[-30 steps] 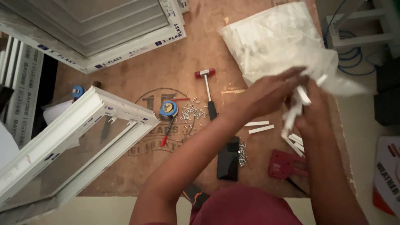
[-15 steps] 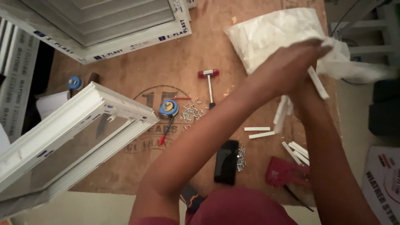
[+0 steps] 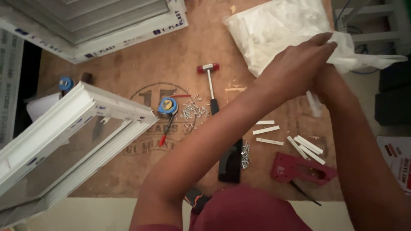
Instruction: Assembling, measuring, and preparing uPVC window frames in a workshop setting.
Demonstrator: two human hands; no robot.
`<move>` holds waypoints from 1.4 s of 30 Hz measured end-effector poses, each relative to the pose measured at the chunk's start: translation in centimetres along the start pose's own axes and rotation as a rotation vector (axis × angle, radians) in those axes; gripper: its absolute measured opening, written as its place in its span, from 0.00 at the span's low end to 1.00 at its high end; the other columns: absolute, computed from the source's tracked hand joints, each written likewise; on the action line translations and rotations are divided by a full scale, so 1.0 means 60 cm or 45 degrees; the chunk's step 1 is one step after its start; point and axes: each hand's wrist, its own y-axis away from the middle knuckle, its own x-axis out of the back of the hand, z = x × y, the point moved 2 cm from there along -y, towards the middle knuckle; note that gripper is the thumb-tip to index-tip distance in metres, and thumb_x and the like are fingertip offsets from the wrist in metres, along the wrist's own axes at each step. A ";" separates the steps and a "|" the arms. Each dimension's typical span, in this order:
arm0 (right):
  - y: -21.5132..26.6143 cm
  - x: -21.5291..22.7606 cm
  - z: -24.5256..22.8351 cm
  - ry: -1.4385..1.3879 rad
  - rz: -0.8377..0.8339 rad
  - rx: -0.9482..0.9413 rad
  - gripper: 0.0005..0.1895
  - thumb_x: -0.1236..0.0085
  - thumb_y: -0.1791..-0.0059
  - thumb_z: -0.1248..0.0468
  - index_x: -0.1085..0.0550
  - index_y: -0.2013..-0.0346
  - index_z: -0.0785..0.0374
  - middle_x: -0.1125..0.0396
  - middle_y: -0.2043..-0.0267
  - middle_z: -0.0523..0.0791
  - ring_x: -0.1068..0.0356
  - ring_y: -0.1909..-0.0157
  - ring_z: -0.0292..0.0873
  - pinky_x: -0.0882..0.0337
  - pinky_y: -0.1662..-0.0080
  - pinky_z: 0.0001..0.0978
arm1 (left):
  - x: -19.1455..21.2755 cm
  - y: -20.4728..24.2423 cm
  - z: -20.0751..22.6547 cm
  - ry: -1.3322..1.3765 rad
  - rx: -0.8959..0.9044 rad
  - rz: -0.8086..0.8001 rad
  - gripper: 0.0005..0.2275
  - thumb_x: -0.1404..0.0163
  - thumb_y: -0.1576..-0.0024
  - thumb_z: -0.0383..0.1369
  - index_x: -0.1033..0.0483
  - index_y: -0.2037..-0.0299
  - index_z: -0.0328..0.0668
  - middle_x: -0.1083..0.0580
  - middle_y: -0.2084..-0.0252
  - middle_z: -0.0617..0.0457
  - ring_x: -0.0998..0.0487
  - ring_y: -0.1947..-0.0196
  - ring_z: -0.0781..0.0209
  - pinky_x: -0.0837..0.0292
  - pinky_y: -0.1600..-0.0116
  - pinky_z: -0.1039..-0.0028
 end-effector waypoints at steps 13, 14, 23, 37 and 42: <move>0.131 -0.011 -0.143 0.612 0.326 0.287 0.15 0.43 0.50 0.67 0.28 0.50 0.71 0.28 0.54 0.61 0.28 0.51 0.65 0.29 0.51 0.55 | -0.014 0.019 -0.007 0.003 0.014 -0.031 0.19 0.54 0.40 0.24 0.29 0.38 0.45 0.34 0.29 0.49 0.19 0.46 0.46 0.22 0.43 0.60; 0.146 -0.003 -0.157 0.625 0.357 0.295 0.13 0.43 0.49 0.68 0.27 0.51 0.71 0.28 0.54 0.61 0.28 0.52 0.65 0.29 0.52 0.55 | -0.015 0.022 -0.010 0.002 0.014 -0.030 0.19 0.54 0.40 0.24 0.29 0.38 0.45 0.34 0.29 0.49 0.19 0.46 0.46 0.22 0.43 0.60; 0.276 -0.007 -0.197 0.157 0.442 0.014 0.10 0.50 0.45 0.71 0.24 0.51 0.67 0.26 0.60 0.53 0.28 0.64 0.52 0.29 0.62 0.43 | -0.012 0.040 -0.016 0.098 -0.083 -0.037 0.33 0.44 0.61 0.24 0.30 0.38 0.41 0.35 0.30 0.48 0.20 0.46 0.44 0.21 0.46 0.60; 0.209 -0.004 0.106 -0.473 0.346 -0.550 0.20 0.49 0.41 0.57 0.29 0.41 0.70 0.28 0.51 0.54 0.26 0.53 0.46 0.27 0.54 0.33 | -0.030 0.061 0.000 0.120 -0.017 -0.078 0.26 0.50 0.50 0.18 0.29 0.39 0.44 0.34 0.29 0.50 0.19 0.47 0.45 0.21 0.46 0.59; 0.226 -0.006 0.106 0.065 0.132 -0.318 0.22 0.42 0.48 0.57 0.25 0.43 0.66 0.29 0.44 0.56 0.24 0.50 0.51 0.26 0.50 0.39 | -0.025 0.069 -0.004 0.096 0.025 -0.117 0.25 0.51 0.50 0.18 0.28 0.40 0.44 0.34 0.29 0.51 0.19 0.49 0.46 0.21 0.48 0.59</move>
